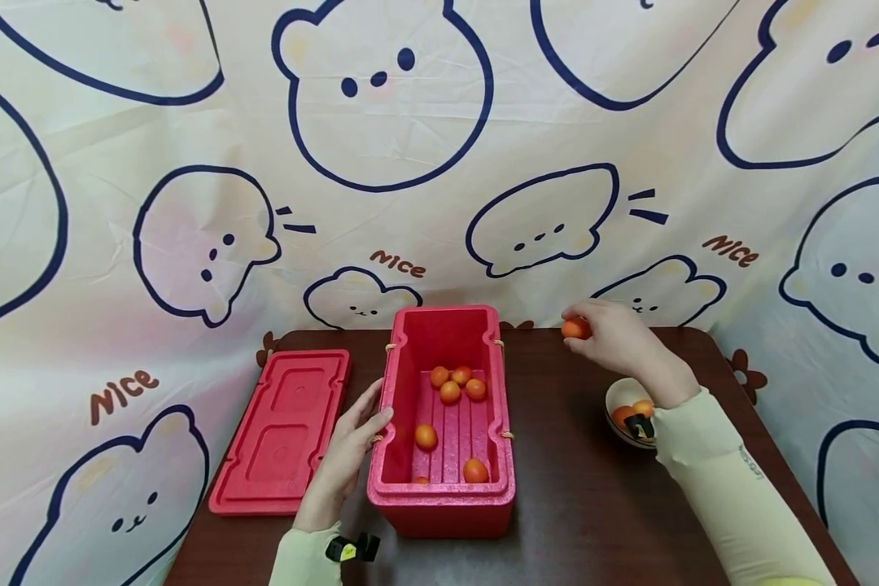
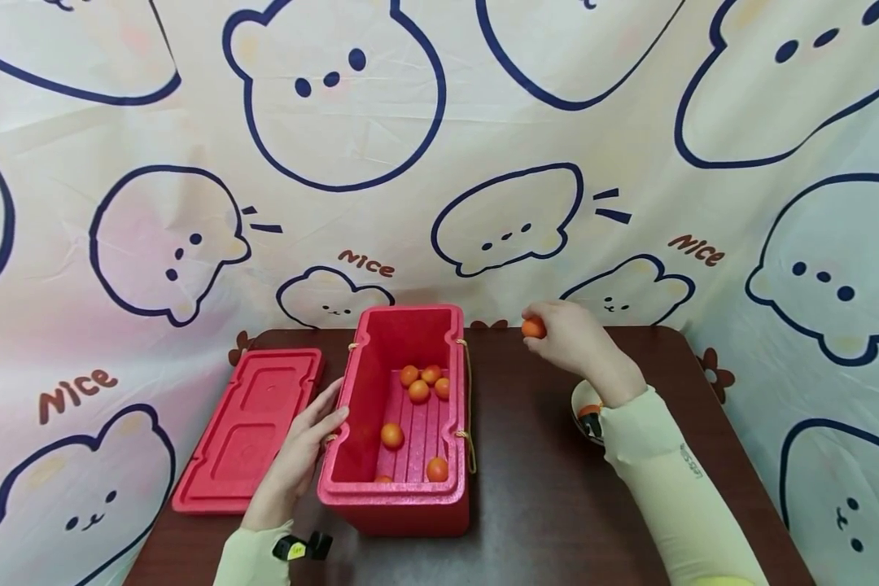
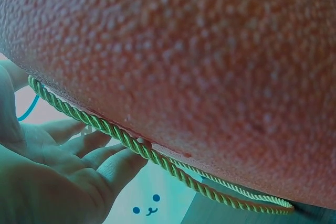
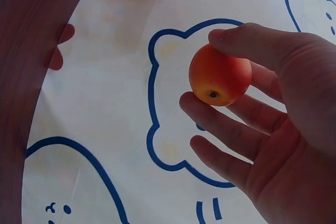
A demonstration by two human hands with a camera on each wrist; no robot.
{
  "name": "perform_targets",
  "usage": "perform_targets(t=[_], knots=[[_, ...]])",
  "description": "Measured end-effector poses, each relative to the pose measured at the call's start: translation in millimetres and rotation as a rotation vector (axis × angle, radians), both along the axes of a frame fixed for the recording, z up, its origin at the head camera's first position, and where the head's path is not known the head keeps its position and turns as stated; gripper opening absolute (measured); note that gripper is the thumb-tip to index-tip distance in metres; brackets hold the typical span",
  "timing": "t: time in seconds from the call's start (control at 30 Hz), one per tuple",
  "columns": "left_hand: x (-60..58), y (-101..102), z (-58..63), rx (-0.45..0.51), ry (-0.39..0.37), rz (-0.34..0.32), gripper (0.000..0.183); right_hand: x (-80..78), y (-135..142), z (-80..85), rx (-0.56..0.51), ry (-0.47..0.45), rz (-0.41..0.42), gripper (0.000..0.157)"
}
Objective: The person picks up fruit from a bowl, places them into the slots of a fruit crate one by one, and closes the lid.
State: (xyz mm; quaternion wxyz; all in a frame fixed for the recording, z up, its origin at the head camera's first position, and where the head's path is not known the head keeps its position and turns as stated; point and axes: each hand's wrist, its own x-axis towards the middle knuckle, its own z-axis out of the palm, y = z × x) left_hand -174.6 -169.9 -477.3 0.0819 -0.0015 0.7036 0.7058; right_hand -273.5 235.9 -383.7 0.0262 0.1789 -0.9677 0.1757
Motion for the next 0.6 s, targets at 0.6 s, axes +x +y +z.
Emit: perform_targets(t=[0.6], knots=[[-0.6, 0, -0.8, 0.01, 0.007, -0.003, 0.068, -3.9, -23, 9.6, -0.033, -0.019, 0.039, 0.035]])
